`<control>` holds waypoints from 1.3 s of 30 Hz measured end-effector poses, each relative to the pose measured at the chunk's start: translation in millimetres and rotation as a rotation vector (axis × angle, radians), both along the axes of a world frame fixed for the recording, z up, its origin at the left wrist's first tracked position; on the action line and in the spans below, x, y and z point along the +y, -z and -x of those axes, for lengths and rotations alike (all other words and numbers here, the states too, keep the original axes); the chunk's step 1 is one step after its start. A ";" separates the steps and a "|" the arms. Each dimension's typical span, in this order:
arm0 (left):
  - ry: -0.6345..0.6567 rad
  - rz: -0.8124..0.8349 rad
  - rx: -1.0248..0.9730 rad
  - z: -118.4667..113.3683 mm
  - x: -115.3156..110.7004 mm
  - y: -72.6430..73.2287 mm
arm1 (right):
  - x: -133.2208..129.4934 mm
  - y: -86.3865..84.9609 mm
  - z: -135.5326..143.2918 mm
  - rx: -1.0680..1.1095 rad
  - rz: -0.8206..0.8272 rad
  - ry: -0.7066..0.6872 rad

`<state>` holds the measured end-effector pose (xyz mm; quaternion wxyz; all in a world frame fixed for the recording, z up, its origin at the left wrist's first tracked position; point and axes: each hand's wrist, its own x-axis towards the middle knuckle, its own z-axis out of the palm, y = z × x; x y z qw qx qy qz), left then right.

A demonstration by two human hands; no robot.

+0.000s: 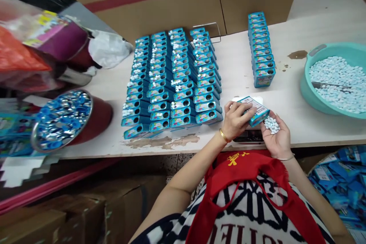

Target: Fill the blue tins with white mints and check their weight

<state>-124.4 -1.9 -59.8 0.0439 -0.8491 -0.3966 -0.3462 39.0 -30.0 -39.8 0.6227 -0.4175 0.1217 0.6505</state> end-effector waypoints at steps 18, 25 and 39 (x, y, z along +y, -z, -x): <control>-0.023 -0.148 -0.053 1.0 4.2 5.8 | 5.1 -9.9 0.9 0.040 0.053 -0.021; -0.075 0.042 -0.146 4.4 2.8 20.6 | 4.4 -7.5 0.7 0.030 0.029 -0.020; 0.053 0.637 -0.648 7.3 13.4 52.2 | -9.7 11.0 -26.3 -0.026 -0.060 -0.054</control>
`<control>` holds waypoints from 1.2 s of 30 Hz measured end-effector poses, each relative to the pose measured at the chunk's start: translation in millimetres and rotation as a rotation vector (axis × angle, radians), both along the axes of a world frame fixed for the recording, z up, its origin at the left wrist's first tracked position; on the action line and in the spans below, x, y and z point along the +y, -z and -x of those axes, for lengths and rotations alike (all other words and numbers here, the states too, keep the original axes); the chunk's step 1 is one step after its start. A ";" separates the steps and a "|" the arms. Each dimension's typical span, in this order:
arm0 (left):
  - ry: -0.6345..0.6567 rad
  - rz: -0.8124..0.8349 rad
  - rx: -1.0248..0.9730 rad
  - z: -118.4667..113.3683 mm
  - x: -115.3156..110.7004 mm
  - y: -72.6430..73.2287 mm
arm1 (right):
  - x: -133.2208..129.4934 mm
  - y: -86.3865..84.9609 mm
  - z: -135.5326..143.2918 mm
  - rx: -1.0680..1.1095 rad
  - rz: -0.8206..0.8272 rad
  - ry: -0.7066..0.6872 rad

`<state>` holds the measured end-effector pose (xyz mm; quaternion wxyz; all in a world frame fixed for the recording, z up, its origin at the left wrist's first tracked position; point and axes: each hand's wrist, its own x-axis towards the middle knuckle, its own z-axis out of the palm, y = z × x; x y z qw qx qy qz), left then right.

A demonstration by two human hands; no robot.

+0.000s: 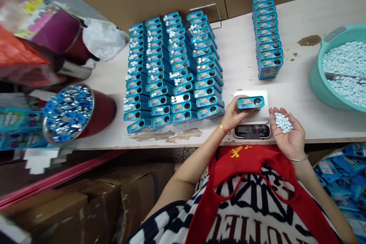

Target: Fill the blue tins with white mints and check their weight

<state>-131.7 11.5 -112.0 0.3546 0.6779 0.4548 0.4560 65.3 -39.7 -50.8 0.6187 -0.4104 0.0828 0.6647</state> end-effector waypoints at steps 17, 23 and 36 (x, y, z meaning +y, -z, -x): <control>-0.203 -0.237 0.064 35.6 -0.2 -72.8 | -2.3 -3.4 -4.4 -0.062 0.026 0.039; -0.178 -0.237 0.109 37.3 -0.3 -71.1 | -0.4 -5.6 -2.5 -0.051 0.038 0.040; 0.167 -0.267 0.590 24.5 11.1 -71.1 | 1.3 0.4 0.9 -0.037 0.073 0.022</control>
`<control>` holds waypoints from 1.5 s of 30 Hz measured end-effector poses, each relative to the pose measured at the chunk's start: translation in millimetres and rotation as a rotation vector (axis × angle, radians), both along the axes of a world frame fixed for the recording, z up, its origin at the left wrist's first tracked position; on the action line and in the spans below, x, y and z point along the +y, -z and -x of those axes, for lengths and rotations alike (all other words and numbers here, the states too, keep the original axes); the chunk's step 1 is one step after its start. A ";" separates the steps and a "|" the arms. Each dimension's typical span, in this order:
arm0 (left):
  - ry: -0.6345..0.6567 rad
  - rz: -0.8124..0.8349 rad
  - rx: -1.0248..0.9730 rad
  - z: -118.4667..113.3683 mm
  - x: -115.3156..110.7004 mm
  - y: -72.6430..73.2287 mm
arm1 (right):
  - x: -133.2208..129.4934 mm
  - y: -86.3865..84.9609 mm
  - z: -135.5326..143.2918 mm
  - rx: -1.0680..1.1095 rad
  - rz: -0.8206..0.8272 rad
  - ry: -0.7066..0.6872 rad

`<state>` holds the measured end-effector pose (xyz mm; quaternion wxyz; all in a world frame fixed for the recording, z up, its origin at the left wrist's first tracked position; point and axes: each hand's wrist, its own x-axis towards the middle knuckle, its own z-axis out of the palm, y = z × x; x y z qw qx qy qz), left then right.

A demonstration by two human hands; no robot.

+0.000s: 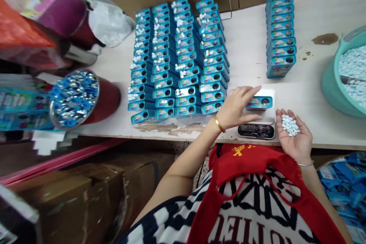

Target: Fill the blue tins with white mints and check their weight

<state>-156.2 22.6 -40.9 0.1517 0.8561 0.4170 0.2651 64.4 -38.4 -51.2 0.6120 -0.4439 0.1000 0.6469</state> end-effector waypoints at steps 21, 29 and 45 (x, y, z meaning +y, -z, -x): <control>-0.141 -0.178 0.165 -76.3 78.9 -2.6 | 10.4 16.3 -37.1 -0.031 -0.006 0.103; -0.386 -0.159 0.265 59.1 -33.9 -12.1 | 13.8 13.0 -25.2 -0.077 0.032 0.068; 0.035 -0.175 0.435 -8.2 -0.4 -44.4 | -7.5 -12.1 -12.9 -0.051 0.032 0.053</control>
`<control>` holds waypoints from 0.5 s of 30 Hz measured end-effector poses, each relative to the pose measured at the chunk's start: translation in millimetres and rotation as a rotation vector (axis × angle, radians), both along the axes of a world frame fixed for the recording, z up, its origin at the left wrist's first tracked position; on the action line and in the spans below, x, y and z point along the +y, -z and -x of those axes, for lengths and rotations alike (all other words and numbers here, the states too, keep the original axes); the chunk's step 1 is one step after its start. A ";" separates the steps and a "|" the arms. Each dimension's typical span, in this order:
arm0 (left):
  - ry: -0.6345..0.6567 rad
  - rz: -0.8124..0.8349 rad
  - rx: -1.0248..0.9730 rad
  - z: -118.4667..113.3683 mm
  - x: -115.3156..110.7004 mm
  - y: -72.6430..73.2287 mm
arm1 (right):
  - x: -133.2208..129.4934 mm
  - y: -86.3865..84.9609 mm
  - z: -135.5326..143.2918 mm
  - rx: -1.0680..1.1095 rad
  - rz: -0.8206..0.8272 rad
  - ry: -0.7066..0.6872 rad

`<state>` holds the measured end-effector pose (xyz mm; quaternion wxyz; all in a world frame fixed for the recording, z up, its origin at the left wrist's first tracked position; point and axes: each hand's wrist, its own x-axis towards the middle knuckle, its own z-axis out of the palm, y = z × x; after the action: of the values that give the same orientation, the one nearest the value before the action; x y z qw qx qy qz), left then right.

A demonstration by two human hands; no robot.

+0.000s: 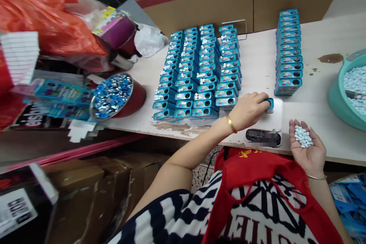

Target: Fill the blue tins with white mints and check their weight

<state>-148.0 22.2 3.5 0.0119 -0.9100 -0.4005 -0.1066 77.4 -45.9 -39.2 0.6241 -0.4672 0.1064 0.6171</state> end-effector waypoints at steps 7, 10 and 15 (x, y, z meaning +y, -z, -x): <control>0.091 0.194 -0.010 -33.3 27.1 15.6 | -5.9 3.4 -5.6 0.024 0.001 -0.005; 0.090 0.193 -0.227 -17.0 26.1 13.5 | -3.8 6.4 -8.3 0.020 0.018 -0.009; -0.010 0.244 -0.663 16.6 13.6 21.6 | 3.7 9.3 -5.2 0.020 0.033 -0.043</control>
<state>-164.7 35.8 -18.1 -0.2271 -0.8187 -0.3967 -0.3475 82.6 -42.2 -48.4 0.6018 -0.4736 0.1126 0.6331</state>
